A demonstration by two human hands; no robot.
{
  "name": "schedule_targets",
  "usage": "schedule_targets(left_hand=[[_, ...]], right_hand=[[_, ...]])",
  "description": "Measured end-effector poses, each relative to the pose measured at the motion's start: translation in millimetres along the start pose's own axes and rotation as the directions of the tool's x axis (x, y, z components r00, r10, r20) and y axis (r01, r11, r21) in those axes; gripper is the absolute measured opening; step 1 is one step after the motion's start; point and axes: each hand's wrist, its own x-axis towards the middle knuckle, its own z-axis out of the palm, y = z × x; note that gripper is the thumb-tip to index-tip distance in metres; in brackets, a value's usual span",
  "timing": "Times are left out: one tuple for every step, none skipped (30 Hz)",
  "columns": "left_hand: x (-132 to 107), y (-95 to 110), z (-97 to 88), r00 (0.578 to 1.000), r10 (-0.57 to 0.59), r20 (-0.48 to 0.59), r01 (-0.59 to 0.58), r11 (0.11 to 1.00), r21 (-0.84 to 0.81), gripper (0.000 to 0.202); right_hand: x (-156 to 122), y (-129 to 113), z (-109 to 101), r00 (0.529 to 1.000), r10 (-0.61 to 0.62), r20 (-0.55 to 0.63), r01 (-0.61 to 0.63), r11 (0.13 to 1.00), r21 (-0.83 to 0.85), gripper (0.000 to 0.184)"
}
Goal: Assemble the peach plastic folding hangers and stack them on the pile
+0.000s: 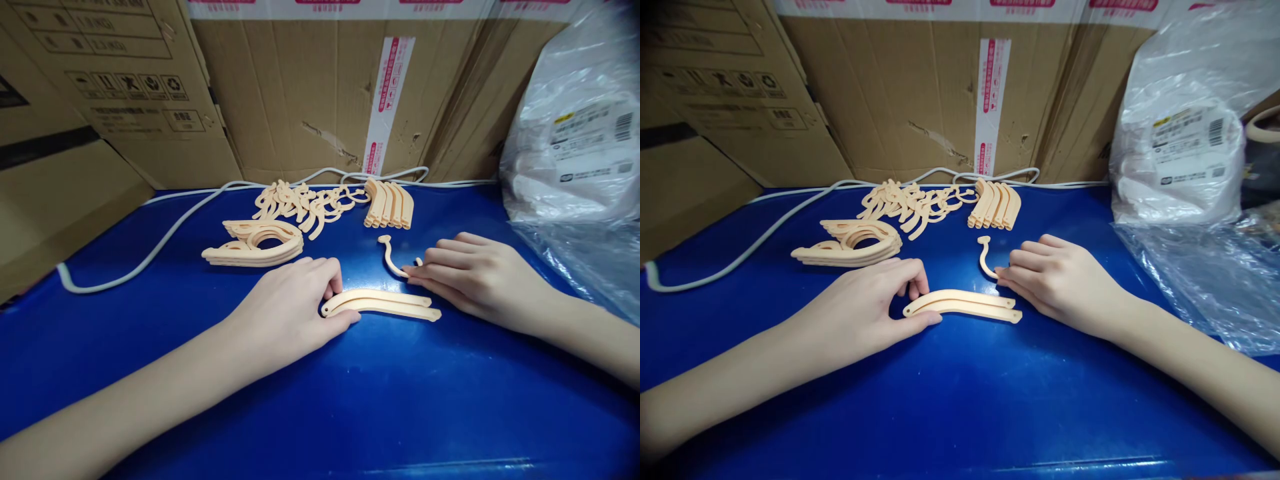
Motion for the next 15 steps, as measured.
schedule_targets(left_hand=[[0.2,0.1,-0.1,1.0,-0.001,0.0,0.001,1.0,0.001,0.024],[0.6,0.2,-0.2,1.0,-0.001,0.001,0.001,1.0,0.001,0.023],[0.9,0.3,-0.3,1.0,-0.002,0.001,0.002,1.0,0.002,0.024],[1.2,0.4,-0.4,1.0,-0.001,0.001,0.001,1.0,0.001,0.024],[1.5,0.5,-0.5,1.0,0.002,0.001,-0.002,1.0,0.0,0.024],[1.7,0.7,-0.4,1.0,0.005,0.001,-0.005,1.0,-0.001,0.025],[1.8,0.7,-0.3,1.0,0.008,0.002,-0.008,1.0,-0.001,0.024],[1.7,0.8,-0.1,1.0,0.01,0.002,-0.01,1.0,0.0,0.024],[1.5,0.8,0.2,1.0,0.01,0.002,-0.01,1.0,0.002,0.024],[1.1,0.7,0.6,1.0,0.01,0.004,-0.01,1.0,0.006,0.024],[0.6,0.5,0.8,1.0,0.01,0.003,-0.01,1.0,0.009,0.024],[0.1,0.2,0.7,1.0,0.011,0.0,-0.011,1.0,0.01,0.027],[-0.3,0.0,0.1,1.0,0.018,-0.006,-0.018,1.0,0.011,0.03],[-0.6,-0.3,-1.3,0.999,0.028,-0.02,-0.028,1.0,0.014,0.033],[-0.4,-0.6,-3.8,0.998,0.039,-0.043,-0.038,0.999,0.017,0.036]], right_hand=[[-0.1,-0.1,0.5,1.0,0.003,0.004,-0.003,1.0,-0.002,0.024],[-0.3,-0.2,1.0,1.0,0.006,0.006,-0.006,1.0,-0.003,0.024],[-0.5,-0.2,1.5,1.0,0.007,0.007,-0.007,1.0,-0.003,0.024],[-0.6,-0.2,1.8,1.0,0.008,0.007,-0.008,1.0,-0.002,0.023],[-0.7,-0.3,2.1,1.0,0.007,0.006,-0.007,1.0,-0.001,0.023],[-0.7,-0.3,2.2,1.0,0.007,0.005,-0.007,1.0,0.001,0.022],[-0.7,-0.4,2.2,1.0,0.008,0.004,-0.008,1.0,0.001,0.023],[-0.5,-0.5,2.1,1.0,0.009,0.002,-0.009,1.0,0.002,0.023],[-0.3,-0.6,2.1,1.0,0.01,0.002,-0.01,1.0,0.002,0.023],[-0.1,-0.6,2.0,1.0,0.011,0.001,-0.011,1.0,0.002,0.024],[0.0,-0.7,2.1,1.0,0.011,0.001,-0.011,1.0,0.002,0.024],[0.0,-0.6,2.3,1.0,0.009,0.0,-0.009,1.0,0.003,0.024],[-0.2,-0.5,2.7,1.0,0.007,0.002,-0.007,1.0,0.007,0.024],[-0.4,-0.3,3.3,1.0,0.008,0.004,-0.008,1.0,0.013,0.024],[-0.8,0.0,4.0,1.0,0.01,0.007,-0.011,1.0,0.022,0.024]])
